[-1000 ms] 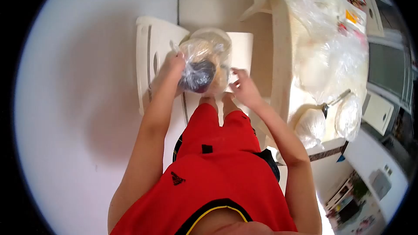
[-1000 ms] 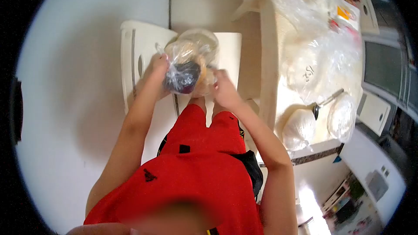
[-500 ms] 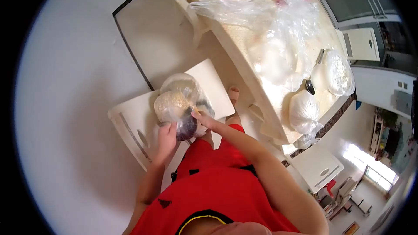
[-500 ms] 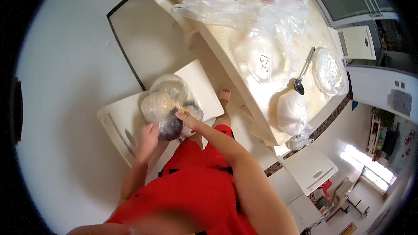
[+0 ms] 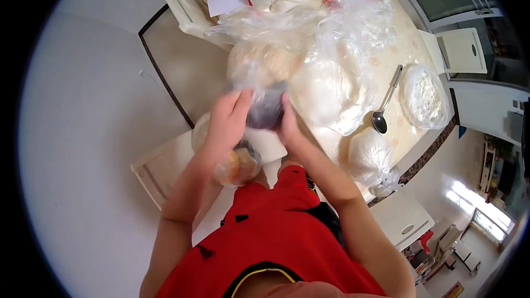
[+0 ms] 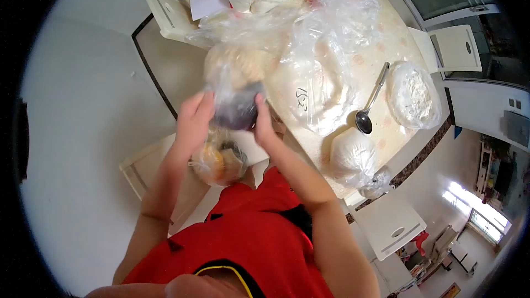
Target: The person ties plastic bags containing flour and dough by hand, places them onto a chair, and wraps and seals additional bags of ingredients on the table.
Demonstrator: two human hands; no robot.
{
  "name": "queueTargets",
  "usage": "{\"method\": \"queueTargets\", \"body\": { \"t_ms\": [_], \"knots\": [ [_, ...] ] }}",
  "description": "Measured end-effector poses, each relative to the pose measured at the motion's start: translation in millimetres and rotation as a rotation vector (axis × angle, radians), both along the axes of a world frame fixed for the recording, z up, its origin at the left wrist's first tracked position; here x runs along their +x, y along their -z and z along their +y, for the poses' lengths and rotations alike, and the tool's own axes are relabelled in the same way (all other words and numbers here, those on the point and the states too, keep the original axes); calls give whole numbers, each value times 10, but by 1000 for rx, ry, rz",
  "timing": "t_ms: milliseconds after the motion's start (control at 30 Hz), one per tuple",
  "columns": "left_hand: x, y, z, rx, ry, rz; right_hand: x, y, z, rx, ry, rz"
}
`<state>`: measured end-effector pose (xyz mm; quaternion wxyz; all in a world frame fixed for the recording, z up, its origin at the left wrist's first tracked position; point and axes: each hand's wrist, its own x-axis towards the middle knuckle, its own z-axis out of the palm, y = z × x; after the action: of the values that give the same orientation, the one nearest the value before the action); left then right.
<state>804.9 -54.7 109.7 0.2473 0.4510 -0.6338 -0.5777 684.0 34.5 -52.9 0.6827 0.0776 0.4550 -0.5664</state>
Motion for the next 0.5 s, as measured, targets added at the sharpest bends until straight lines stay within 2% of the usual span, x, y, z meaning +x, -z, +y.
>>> {"method": "queueTargets", "body": {
  "t_ms": [33,67,100,167,200,233,267,300,333,400,500],
  "knots": [
    [-211,104,-133,3,-16,41,-196,329,-105,-120,91,-64],
    [-425,221,-286,7,-33,80,-391,-106,-267,-57,147,20],
    [-638,291,-434,-6,-43,61,-621,-61,-344,45,121,187],
    [-1042,387,-664,-87,-40,9,-980,101,-574,22,226,307],
    [-1217,448,-751,-152,-29,-31,-1169,115,-659,17,218,249],
    [-1381,650,-853,-109,-30,-5,-1317,247,-726,-70,297,224],
    [-1504,587,-854,-211,4,-26,-1366,44,-756,19,278,286],
    [-1620,580,-888,-280,82,-83,-1421,68,-730,-23,225,310],
    [-1830,796,-948,-515,32,170,-1383,-12,-713,65,256,309],
    [-1875,718,-1100,-187,291,-30,-1275,161,-552,71,366,350],
    [-1669,1179,-1380,-25,486,94,-870,200,-285,124,432,558]
  ]
}}
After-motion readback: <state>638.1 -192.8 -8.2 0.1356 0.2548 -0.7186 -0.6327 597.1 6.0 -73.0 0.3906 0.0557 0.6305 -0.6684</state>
